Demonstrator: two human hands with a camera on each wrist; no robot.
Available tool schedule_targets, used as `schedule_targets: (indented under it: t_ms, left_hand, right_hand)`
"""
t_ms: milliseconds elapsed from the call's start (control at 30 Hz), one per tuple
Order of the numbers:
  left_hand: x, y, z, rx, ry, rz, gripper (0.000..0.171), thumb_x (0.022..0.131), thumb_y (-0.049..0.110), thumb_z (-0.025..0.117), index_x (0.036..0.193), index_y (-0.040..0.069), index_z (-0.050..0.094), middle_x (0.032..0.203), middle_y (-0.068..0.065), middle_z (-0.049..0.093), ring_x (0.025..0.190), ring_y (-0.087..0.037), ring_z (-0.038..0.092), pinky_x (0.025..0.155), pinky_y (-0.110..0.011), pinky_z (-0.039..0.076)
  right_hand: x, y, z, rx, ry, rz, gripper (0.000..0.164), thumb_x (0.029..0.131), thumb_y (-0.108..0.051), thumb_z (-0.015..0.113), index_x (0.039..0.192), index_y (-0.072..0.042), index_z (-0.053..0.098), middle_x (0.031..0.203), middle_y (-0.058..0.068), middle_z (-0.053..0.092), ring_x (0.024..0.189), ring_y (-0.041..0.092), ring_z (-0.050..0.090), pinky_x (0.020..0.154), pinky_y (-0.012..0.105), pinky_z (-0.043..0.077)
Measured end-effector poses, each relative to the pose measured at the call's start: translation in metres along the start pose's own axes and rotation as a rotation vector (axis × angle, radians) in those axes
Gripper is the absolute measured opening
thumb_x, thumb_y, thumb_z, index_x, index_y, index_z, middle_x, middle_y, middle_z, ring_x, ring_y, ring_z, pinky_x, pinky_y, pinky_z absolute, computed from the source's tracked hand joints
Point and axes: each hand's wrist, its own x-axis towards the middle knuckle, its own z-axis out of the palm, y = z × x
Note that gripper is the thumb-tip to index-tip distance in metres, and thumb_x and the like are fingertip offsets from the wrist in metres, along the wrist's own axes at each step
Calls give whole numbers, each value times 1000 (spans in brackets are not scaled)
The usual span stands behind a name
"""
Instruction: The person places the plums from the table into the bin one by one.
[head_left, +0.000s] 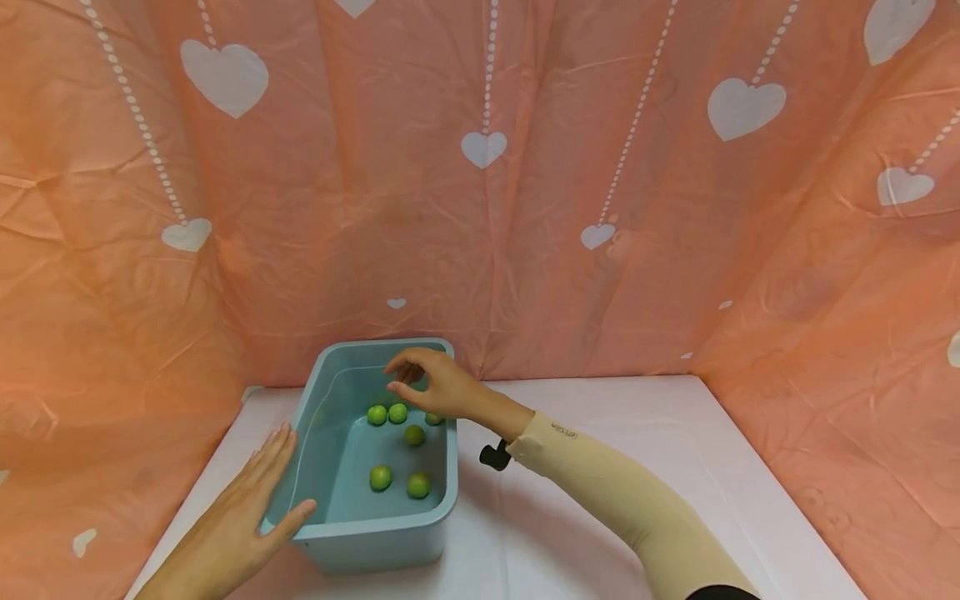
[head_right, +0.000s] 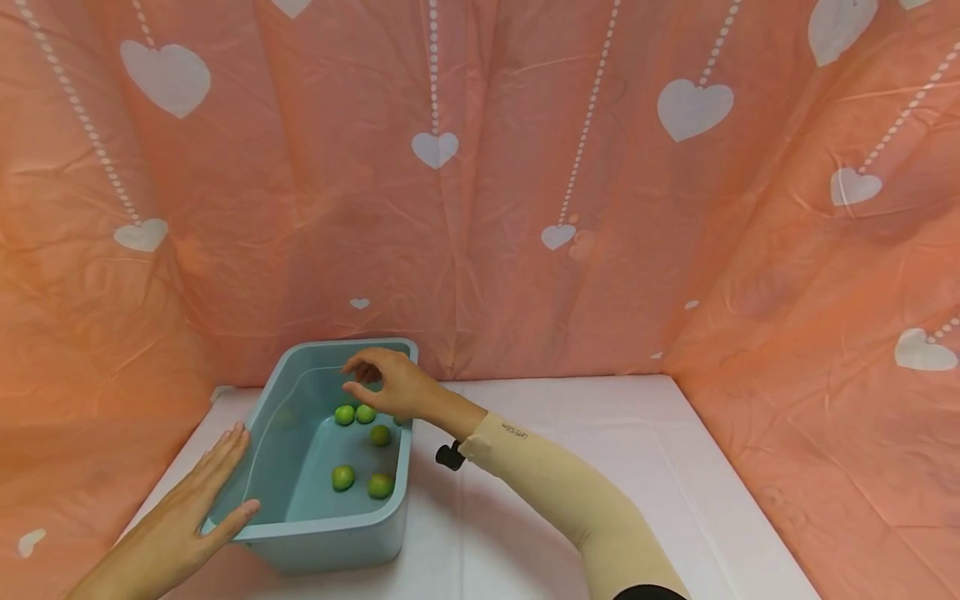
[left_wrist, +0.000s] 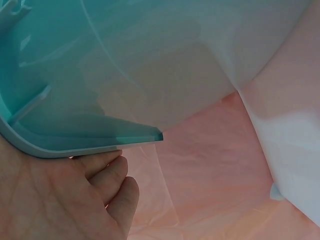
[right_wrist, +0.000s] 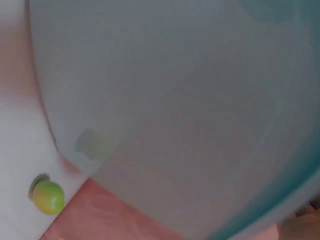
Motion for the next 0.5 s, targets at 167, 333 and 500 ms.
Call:
schedule_targets:
  t_ms: [167, 333, 500]
  left_hand:
    - [0, 0, 0, 1, 6, 8, 93, 98, 36, 79, 167, -3, 30, 176, -18, 23, 161, 0, -3, 120, -8, -4]
    - [0, 0, 0, 1, 6, 4, 94, 99, 37, 78, 167, -3, 29, 176, -18, 23, 161, 0, -3, 120, -8, -5]
    - [0, 0, 0, 1, 4, 2, 93, 98, 36, 79, 167, -3, 29, 176, -19, 23, 162, -1, -2, 120, -8, -5]
  right_hand:
    - [-10, 11, -12, 40, 100, -7, 24, 103, -11, 73, 125, -2, 71, 112, 11, 72, 100, 18, 68, 93, 37, 59]
    - [-19, 21, -24, 91, 166, -2, 25, 103, -8, 72, 126, 1, 70, 113, 17, 73, 99, 21, 70, 91, 43, 60]
    - [-29, 31, -31, 104, 254, 7, 25, 102, -5, 74, 125, 2, 70, 112, 18, 74, 98, 25, 72, 89, 39, 61]
